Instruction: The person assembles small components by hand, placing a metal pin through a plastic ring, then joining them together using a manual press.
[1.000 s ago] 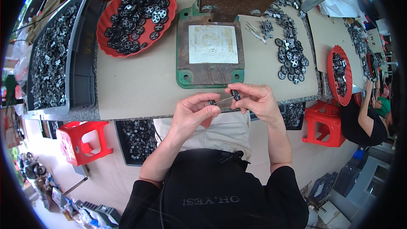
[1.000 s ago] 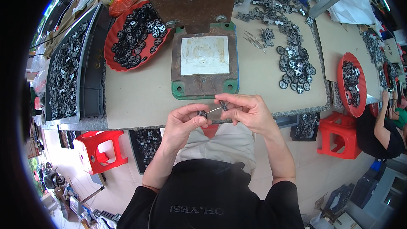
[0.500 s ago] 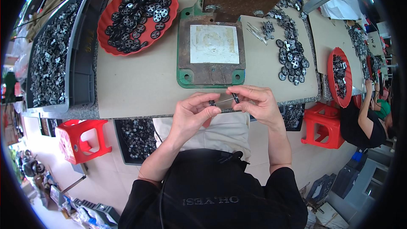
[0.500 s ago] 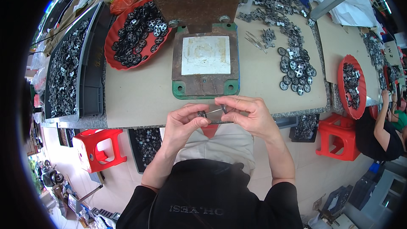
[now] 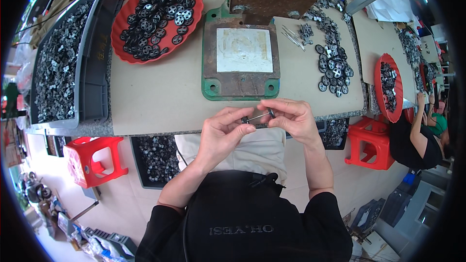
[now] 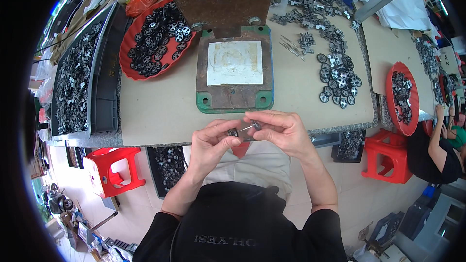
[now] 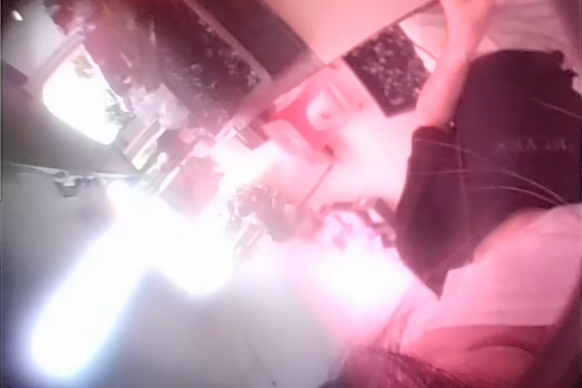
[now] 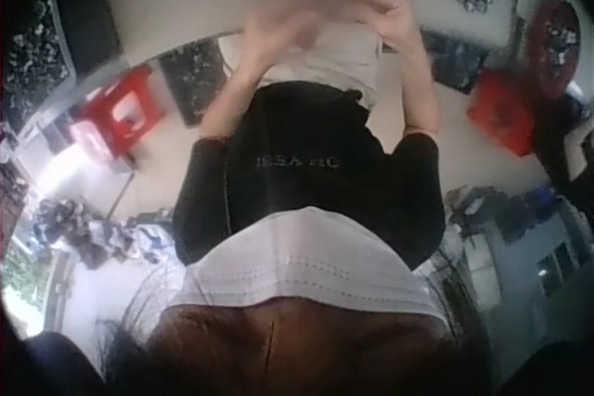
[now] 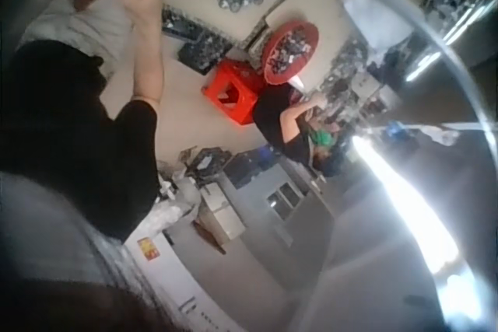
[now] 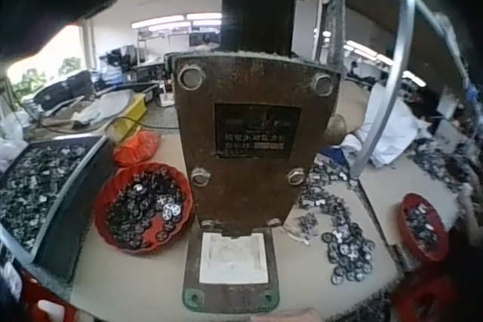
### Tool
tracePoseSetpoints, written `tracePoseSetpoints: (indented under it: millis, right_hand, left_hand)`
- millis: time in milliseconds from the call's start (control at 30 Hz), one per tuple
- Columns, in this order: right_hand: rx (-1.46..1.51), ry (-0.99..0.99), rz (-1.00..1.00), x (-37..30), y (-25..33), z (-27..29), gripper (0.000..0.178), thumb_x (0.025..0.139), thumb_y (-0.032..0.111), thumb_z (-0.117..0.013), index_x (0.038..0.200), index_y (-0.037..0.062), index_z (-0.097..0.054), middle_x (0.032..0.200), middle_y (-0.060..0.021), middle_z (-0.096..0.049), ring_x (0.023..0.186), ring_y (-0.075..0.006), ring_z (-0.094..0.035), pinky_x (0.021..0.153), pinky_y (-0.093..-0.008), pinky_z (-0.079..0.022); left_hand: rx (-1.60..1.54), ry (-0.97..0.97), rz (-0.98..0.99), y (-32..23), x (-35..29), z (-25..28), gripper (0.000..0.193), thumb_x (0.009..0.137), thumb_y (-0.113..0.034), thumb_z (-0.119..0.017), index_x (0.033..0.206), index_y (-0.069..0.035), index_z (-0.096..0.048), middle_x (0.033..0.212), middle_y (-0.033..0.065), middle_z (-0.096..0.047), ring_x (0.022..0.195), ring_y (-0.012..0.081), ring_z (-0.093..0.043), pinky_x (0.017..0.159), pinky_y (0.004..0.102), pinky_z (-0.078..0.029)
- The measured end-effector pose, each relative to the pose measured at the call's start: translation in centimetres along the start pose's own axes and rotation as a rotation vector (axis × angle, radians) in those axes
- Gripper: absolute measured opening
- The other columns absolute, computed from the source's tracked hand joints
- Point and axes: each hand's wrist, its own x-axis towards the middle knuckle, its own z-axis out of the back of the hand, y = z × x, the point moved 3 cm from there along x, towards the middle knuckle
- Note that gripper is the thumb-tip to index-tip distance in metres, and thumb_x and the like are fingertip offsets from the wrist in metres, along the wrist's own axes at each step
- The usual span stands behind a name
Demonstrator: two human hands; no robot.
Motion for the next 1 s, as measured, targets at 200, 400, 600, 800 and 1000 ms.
tracePoseSetpoints:
  millis: [200,400,600,800,1000]
  right_hand:
    - [0.038,-0.096,-0.131,-0.1,-0.6,-0.1,0.039,0.079,0.0,-0.067,0.117,-0.0021,-0.058,0.102,-0.0155,-0.065,0.078,-0.016,-0.065,0.069,-0.0251,-0.055]
    - [0.036,-0.09,-0.152,-0.2,-0.9,0.0,0.039,0.08,-0.005,-0.065,0.118,0.0004,-0.059,0.104,-0.0127,-0.065,0.081,-0.0139,-0.065,0.073,-0.0246,-0.054]
    - [-0.087,-0.053,0.044,-0.1,-0.4,-0.1,0.038,0.078,-0.006,-0.066,0.115,0.0003,-0.061,0.103,-0.0119,-0.065,0.085,-0.0133,-0.064,0.074,-0.0242,-0.054]
    - [-0.172,-0.033,0.104,0.3,-0.5,0.4,0.034,0.076,-0.005,-0.069,0.109,0.0,-0.064,0.101,-0.0116,-0.065,0.083,-0.0113,-0.063,0.068,-0.0232,-0.052]
    - [-0.114,-0.133,-0.252,0.2,-0.4,0.0,0.034,0.075,-0.002,-0.071,0.107,0.0015,-0.066,0.097,-0.0088,-0.067,0.073,-0.0077,-0.06,0.065,-0.0223,-0.05]
  left_hand:
    - [0.311,-0.15,-0.204,-0.9,-0.4,-0.5,0.036,0.076,-0.005,-0.072,0.111,-0.008,-0.065,0.103,0.0066,-0.062,0.079,0.0104,-0.062,0.065,0.0217,-0.054]
    - [0.605,-0.127,-0.324,-2.2,-0.7,-1.0,0.035,0.076,0.003,-0.069,0.111,-0.001,-0.063,0.105,0.0108,-0.06,0.084,0.0143,-0.063,0.072,0.0239,-0.053]
    - [0.209,-0.114,-0.094,-0.5,-0.3,-0.5,0.038,0.072,-0.003,-0.074,0.109,-0.007,-0.066,0.099,0.0086,-0.063,0.076,0.0145,-0.063,0.063,0.0239,-0.055]
    - [0.54,-0.142,-0.31,-1.9,-0.5,-1.1,0.037,0.073,-0.006,-0.074,0.109,-0.006,-0.066,0.098,0.0088,-0.062,0.076,0.0148,-0.063,0.061,0.0253,-0.053]
    - [0.765,-0.196,-0.517,-1.7,-0.6,-1.0,0.041,0.071,0.001,-0.073,0.11,-0.005,-0.065,0.099,0.0096,-0.063,0.079,0.0161,-0.064,0.069,0.0239,-0.053]
